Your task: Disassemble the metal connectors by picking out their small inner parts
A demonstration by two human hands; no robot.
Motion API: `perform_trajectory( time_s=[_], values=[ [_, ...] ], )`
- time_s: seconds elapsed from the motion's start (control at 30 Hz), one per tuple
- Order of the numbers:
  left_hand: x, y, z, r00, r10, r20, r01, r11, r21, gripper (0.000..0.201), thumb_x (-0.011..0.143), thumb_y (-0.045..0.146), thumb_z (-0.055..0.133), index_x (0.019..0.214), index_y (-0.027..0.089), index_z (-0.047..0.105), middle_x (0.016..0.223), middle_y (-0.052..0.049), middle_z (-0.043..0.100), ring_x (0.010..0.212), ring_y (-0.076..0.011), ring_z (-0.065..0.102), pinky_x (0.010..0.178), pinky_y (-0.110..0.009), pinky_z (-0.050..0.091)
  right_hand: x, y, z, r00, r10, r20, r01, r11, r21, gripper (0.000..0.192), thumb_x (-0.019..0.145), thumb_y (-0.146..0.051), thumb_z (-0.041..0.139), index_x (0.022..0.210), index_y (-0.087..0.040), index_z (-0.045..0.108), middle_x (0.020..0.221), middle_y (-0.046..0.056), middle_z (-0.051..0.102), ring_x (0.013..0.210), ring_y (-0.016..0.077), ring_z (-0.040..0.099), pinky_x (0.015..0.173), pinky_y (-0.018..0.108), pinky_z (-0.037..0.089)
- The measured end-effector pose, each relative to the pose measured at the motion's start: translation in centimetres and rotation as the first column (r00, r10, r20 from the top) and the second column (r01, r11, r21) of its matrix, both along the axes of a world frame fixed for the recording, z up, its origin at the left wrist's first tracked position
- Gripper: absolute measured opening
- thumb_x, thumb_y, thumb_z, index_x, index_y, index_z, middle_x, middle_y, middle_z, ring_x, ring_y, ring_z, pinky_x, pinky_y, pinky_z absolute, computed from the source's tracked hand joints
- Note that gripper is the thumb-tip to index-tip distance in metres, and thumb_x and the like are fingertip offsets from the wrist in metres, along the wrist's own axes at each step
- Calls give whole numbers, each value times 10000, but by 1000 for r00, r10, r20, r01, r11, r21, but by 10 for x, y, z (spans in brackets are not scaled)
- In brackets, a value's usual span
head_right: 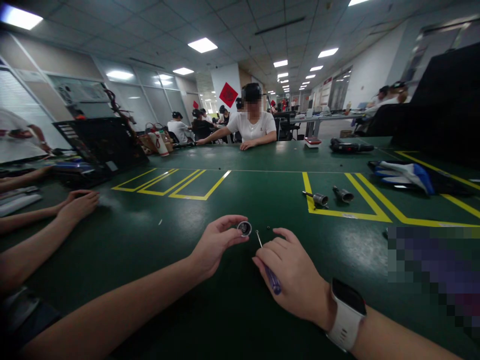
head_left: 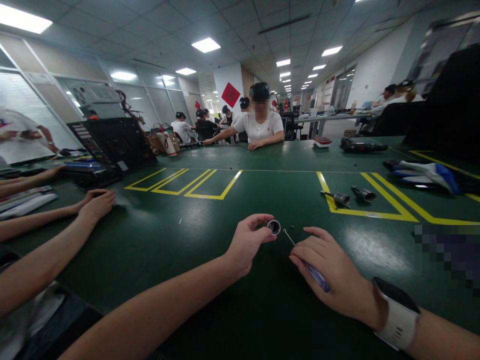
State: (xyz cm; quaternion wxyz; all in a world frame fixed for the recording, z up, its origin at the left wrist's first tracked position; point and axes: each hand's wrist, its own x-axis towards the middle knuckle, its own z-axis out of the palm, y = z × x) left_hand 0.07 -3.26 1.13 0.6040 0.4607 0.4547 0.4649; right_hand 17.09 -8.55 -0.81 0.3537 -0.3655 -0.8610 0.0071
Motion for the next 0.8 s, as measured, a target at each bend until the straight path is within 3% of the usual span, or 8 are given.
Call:
perform_trajectory(
  time_s=[0.13,0.33,0.6,0.8],
  values=[
    [-2,2,-5,999,-22,-32,24,998,55,224,685,30,614,885,126,646,909,-62,647,855,-169,618,794,-350,535,1,-5,2,998,63,3,-63,993,101,129,822,-127,510,888,-198,596,788,34,664,710,166,599,895,459,403],
    [-2,-1,-8,987,-96,-132,106,992,69,269,671,60,639,933,123,641,867,-53,662,773,-139,626,777,-310,517,-3,-5,3,997,74,29,-77,993,93,130,853,-146,480,898,-195,592,793,42,666,719,165,601,870,429,433],
    [1,-5,-4,986,-91,-138,104,991,87,210,675,65,634,879,110,649,807,-58,680,724,-142,639,723,-299,525,-4,-4,2,996,65,59,-71,993,90,130,866,-150,467,905,-192,584,796,47,662,717,164,603,863,421,437],
    [3,-3,-6,986,-46,-160,59,995,78,158,691,59,619,841,98,654,742,-49,684,682,-133,644,659,-261,538,-7,-6,2,996,83,-13,-80,982,169,127,866,-127,465,880,-167,585,743,32,650,685,149,593,840,398,440]
  ],
)
